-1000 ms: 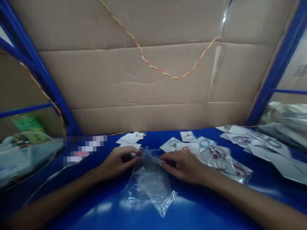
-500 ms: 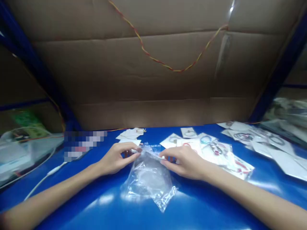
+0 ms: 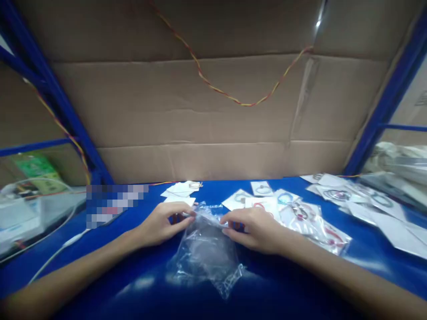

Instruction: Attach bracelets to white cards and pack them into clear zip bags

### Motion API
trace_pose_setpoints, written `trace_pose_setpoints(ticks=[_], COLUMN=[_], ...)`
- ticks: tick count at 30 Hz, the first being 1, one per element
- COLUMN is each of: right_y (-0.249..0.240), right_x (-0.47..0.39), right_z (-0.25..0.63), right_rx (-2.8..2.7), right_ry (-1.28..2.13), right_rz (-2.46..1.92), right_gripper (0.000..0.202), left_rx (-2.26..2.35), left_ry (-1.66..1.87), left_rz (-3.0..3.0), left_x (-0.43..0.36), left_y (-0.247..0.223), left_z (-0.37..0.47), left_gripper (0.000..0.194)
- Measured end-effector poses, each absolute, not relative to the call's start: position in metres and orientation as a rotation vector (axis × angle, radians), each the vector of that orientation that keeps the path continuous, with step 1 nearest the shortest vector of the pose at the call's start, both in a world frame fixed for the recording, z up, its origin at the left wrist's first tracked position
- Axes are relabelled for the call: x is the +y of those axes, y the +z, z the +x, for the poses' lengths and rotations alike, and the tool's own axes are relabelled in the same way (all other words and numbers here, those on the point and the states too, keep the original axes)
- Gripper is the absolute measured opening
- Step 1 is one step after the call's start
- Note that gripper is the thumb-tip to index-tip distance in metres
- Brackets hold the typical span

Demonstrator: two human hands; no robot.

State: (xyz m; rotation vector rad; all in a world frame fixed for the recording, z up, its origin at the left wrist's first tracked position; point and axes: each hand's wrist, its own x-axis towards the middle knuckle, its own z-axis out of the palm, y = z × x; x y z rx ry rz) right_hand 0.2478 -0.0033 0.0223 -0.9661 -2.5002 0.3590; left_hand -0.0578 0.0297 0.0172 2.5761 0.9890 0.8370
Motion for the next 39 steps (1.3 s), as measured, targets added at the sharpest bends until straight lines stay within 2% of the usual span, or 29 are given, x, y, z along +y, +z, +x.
trace_pose_setpoints(ticks=[6, 39], right_y=[0.0233, 0.0240], right_x=[-0.0033, -0.0040], right_z=[0.2474, 0.2479], right_rx=[-2.526, -2.534], right_ry=[0.338, 0.329], right_rz=[-0.971, -0.944], right_gripper=[0.022, 0.022], left_rx=[0.997, 0.950], left_ry=[0.750, 0.779], left_rz=[2.612, 2.656], left_x=[0.0305, 0.0293], left_y=[0.0178, 0.0176], left_z=[-0.0586, -0.0584], left_gripper=[0.016, 0.016])
